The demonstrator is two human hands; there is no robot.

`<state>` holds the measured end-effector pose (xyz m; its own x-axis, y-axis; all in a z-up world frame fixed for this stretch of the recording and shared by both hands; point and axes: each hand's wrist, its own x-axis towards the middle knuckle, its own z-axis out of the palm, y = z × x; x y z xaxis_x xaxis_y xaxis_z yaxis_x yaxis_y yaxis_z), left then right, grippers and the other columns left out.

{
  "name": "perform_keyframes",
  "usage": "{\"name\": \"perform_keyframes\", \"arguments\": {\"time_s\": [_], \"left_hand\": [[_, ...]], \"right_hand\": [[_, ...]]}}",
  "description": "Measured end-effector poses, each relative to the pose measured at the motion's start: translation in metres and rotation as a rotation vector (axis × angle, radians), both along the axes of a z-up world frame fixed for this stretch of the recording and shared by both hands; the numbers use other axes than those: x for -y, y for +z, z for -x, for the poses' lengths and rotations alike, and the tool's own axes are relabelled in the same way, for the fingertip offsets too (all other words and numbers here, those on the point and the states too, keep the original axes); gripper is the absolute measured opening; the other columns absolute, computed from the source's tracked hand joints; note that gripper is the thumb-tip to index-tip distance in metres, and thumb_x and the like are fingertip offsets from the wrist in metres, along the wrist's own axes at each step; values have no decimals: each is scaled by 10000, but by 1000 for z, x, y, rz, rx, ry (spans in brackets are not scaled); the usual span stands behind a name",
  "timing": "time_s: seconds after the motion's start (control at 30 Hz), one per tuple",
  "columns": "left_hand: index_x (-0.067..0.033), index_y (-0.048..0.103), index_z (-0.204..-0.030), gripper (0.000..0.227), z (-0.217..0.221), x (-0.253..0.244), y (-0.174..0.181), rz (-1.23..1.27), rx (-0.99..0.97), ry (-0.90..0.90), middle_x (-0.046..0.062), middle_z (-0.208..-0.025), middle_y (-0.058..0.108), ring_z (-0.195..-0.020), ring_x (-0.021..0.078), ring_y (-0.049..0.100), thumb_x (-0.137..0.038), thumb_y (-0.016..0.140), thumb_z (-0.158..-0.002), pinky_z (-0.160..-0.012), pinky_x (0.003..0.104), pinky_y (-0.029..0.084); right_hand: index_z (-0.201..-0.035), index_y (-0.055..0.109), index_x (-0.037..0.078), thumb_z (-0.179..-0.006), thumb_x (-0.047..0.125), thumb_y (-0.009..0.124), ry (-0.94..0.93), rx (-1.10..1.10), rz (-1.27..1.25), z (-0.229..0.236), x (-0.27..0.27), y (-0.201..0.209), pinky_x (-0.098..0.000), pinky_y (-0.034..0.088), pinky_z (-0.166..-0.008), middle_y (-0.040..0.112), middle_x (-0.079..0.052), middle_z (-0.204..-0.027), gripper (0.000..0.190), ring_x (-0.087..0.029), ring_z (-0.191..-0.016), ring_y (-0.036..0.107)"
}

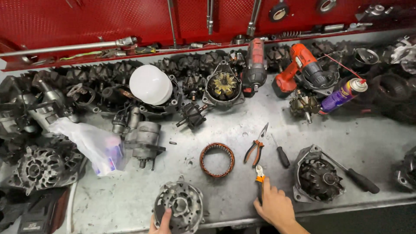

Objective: The person assembles an alternator by inserting a copper wire stator into a metal housing. They then use pliers to manipulate and secure small components inside the housing.

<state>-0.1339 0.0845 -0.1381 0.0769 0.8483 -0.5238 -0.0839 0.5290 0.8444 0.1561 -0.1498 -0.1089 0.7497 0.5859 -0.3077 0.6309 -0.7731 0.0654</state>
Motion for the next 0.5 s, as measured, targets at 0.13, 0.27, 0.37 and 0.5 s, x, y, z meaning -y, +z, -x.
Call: {"name": "perform_keyframes", "arguments": {"time_s": [0.13,0.27,0.37,0.5], "left_hand": [[54,685,-1126,316,26,-14,-91,-171,-30,179,180,-946,720,-805,240,675,-64,767,-844,-756,292,524],[97,625,-1238,399,29,-22,-104,-170,76,162,249,-1048,710,-879,326,701,-11,712,-864,-797,372,570],[105,640,-1250,438,24,-18,-108,-171,-26,139,261,-1043,716,-871,324,693,-47,731,-850,-779,371,559],[83,684,-1152,394,18,-9,-156,-198,-64,228,227,-976,730,-825,276,690,-37,790,-792,-770,338,551]], "right_hand": [[-1485,355,26,-853,627,561,66,110,40,-1,-7,-4,-432,604,-577,711,-132,-853,895,-335,-711,726],[-1317,509,95,-795,597,651,36,156,-181,-11,-50,37,-441,578,-659,637,-111,-1095,738,-333,-913,641],[-1309,522,84,-854,574,587,-119,-167,-332,-32,-112,72,-456,577,-748,685,-105,-972,672,-355,-895,693],[-1371,455,57,-876,523,657,-146,-386,-187,-55,-163,61,-504,582,-803,724,-169,-1028,709,-376,-939,723]]}}
